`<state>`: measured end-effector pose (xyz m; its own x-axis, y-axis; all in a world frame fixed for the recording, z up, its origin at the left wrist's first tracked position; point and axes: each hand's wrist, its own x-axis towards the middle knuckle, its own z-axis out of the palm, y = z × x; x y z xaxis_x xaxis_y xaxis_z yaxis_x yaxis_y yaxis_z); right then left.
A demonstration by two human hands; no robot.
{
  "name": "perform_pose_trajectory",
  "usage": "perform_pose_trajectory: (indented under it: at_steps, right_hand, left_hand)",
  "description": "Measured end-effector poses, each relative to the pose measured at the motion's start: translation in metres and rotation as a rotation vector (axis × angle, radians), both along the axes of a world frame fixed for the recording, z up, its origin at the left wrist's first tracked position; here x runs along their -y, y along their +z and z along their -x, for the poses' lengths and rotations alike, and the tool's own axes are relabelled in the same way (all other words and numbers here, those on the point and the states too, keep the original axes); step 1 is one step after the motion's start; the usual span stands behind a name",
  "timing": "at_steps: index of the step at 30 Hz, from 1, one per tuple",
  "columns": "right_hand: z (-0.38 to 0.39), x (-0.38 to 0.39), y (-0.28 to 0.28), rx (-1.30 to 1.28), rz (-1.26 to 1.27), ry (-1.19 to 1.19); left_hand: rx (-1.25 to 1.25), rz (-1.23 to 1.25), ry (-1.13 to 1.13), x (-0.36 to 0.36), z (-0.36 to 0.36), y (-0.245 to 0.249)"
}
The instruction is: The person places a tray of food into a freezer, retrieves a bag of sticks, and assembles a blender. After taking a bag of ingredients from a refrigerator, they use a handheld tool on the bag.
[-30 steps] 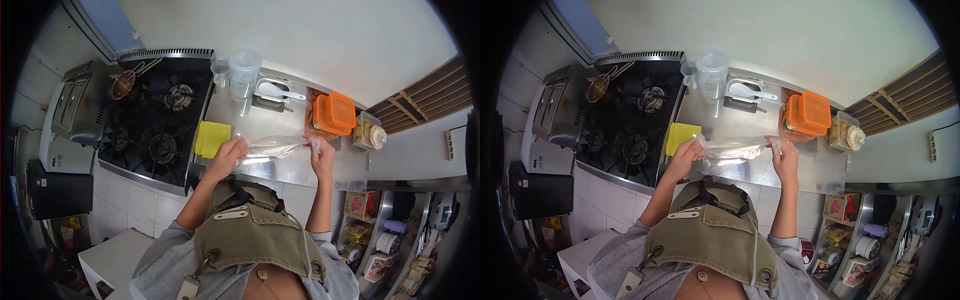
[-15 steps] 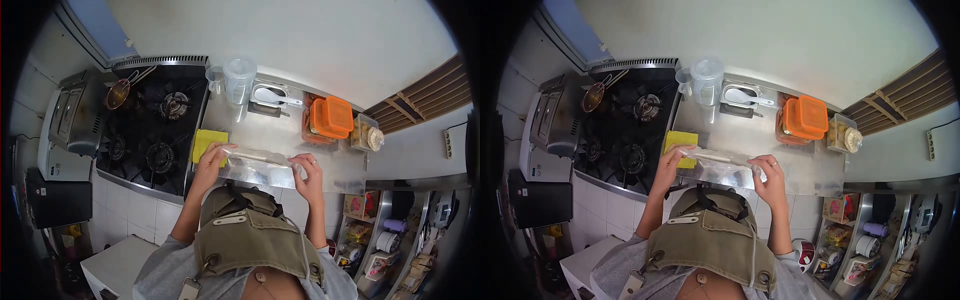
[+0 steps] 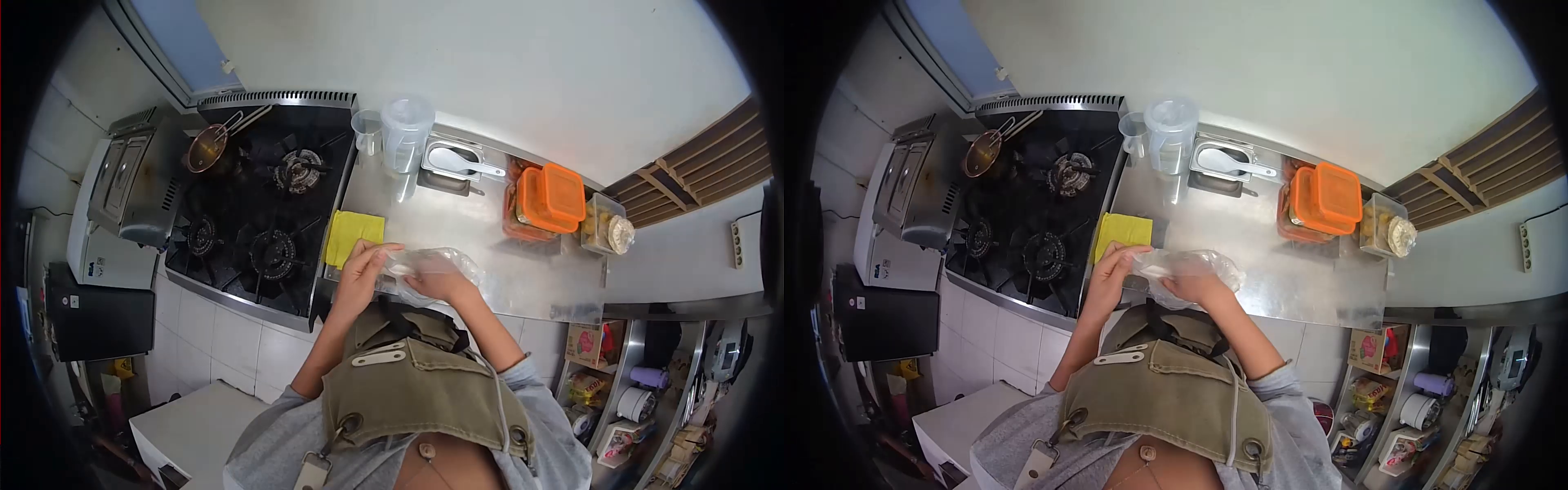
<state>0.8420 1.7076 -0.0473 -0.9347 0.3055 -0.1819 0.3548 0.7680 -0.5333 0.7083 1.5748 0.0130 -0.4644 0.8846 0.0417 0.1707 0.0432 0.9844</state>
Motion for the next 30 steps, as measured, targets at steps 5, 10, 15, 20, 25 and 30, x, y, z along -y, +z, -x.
perform_pose_trajectory:
  at_steps: [5, 10, 15, 20, 25, 30]
  right_hand:
    - [0.006, 0.007, 0.007, 0.264, 0.091, -0.056]
    - [0.012, 0.005, -0.019, 0.146, -0.073, -0.029]
    - [-0.009, -0.02, 0.009, 0.02, -0.217, -0.164]
    - [-0.064, -0.025, 0.019, -0.296, 0.03, -0.569]
    - [-0.095, 0.002, 0.017, -0.598, 0.677, -0.932]
    - [-0.114, 0.025, 0.004, -0.758, 0.803, -1.139]
  left_hand:
    - [0.033, -0.041, -0.019, 0.004, -0.012, -0.01]
    - [0.058, -0.072, -0.067, -0.004, -0.016, -0.012]
    - [0.181, -0.32, -0.055, -0.017, 0.016, -0.027]
    - [-0.108, 0.172, 0.131, -0.042, 0.049, -0.162]
    - [0.385, 0.22, 0.121, -0.069, 0.018, -0.182]
    - [-0.008, 0.153, 0.401, -0.081, 0.025, -0.136]
